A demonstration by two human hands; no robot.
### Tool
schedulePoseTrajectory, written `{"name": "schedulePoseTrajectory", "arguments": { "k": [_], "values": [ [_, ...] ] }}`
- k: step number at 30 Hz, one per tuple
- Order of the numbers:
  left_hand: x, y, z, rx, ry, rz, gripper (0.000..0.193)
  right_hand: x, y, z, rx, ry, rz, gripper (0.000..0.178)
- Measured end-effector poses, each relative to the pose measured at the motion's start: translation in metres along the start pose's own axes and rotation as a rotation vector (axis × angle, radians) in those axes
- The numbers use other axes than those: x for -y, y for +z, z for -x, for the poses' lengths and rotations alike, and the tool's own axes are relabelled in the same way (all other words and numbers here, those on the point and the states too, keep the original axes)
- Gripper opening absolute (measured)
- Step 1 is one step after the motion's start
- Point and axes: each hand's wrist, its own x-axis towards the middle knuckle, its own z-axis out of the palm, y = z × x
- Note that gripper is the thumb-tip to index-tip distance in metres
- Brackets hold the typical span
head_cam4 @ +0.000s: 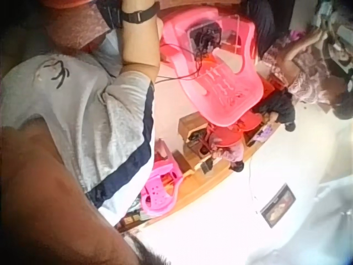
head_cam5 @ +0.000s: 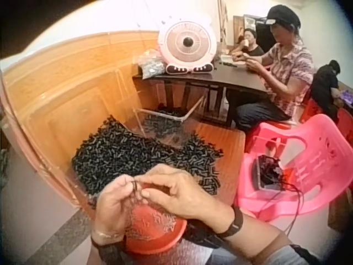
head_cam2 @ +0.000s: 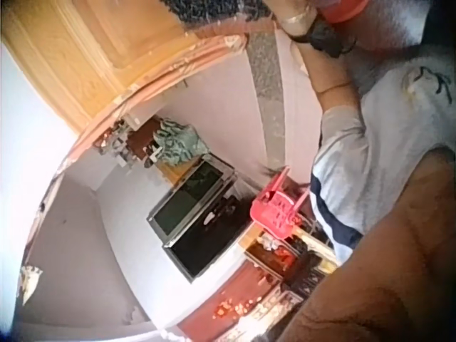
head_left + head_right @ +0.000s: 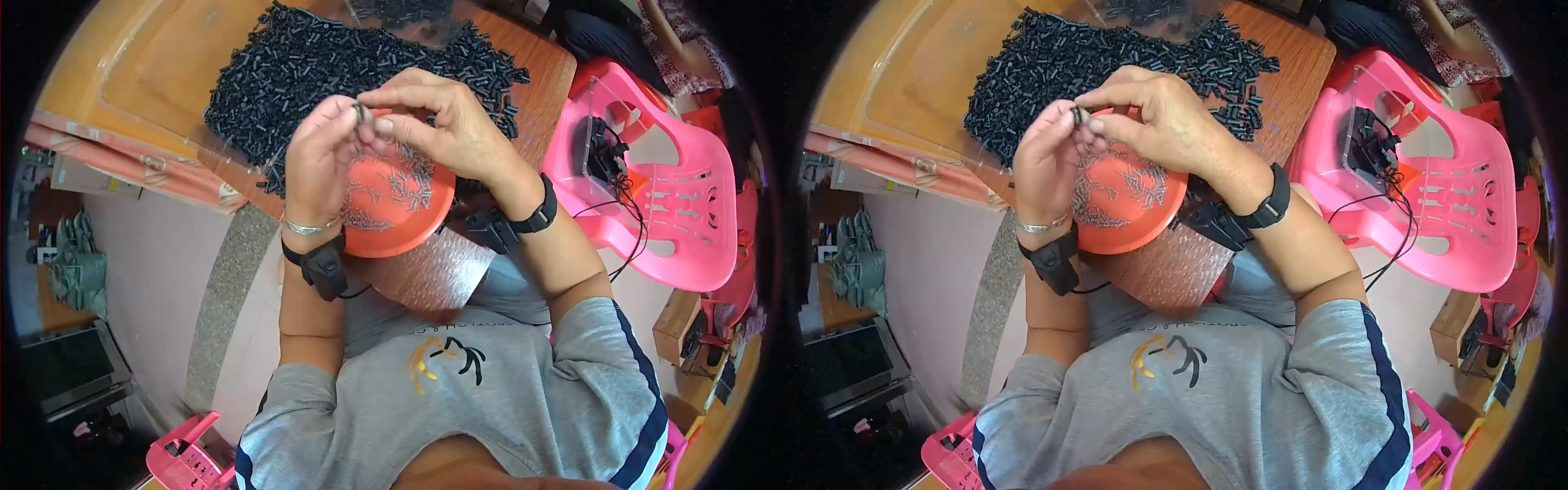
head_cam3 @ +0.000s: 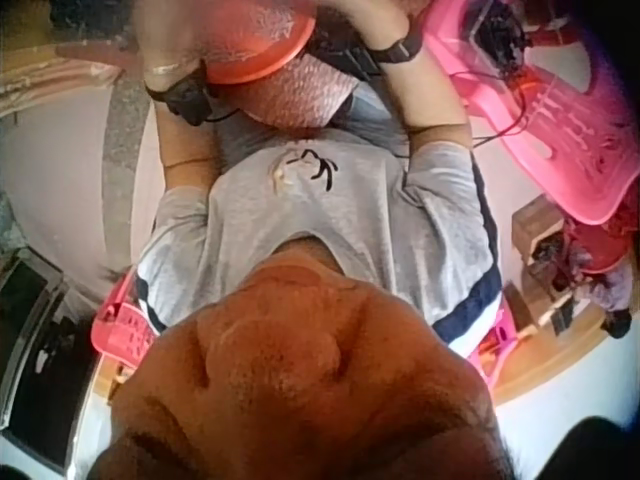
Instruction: The person assembles small components by picking up black plastic pieces and inserting metal pins into them by hand.
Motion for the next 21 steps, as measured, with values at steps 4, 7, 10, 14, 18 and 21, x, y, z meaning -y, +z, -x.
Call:
{"name": "schedulePoseTrajectory", "arguments": {
  "k": [4,7,10,14,18,21],
  "values": [
    [-0.011,-0.02,-0.001,-0.048,0.085,0.057,0.017,-0.007,0.0,0.001,0.008,0.061,0.268,0.019],
    [-0.018,-0.028,0.002,-0.062,0.124,0.08,0.016,-0.019,0.001,0.002,0.075,-0.06,0.465,0.014],
    [-0.025,-0.021,0.008,-0.006,0.183,0.048,0.017,-0.023,0.006,0.004,0.115,-0.033,0.5,0.012],
    [-0.026,-0.018,0.011,0.016,0.2,0.038,0.018,-0.028,0.0,0.003,0.139,-0.012,0.609,0.012],
    [-0.025,-0.032,0.004,0.001,0.195,0.08,0.018,-0.036,-0.018,0.001,0.064,0.087,0.595,0.013],
    [-0.024,-0.039,0.003,-0.025,0.193,0.075,0.018,-0.036,-0.014,-0.001,0.085,0.062,0.561,0.012]
  ]
}}
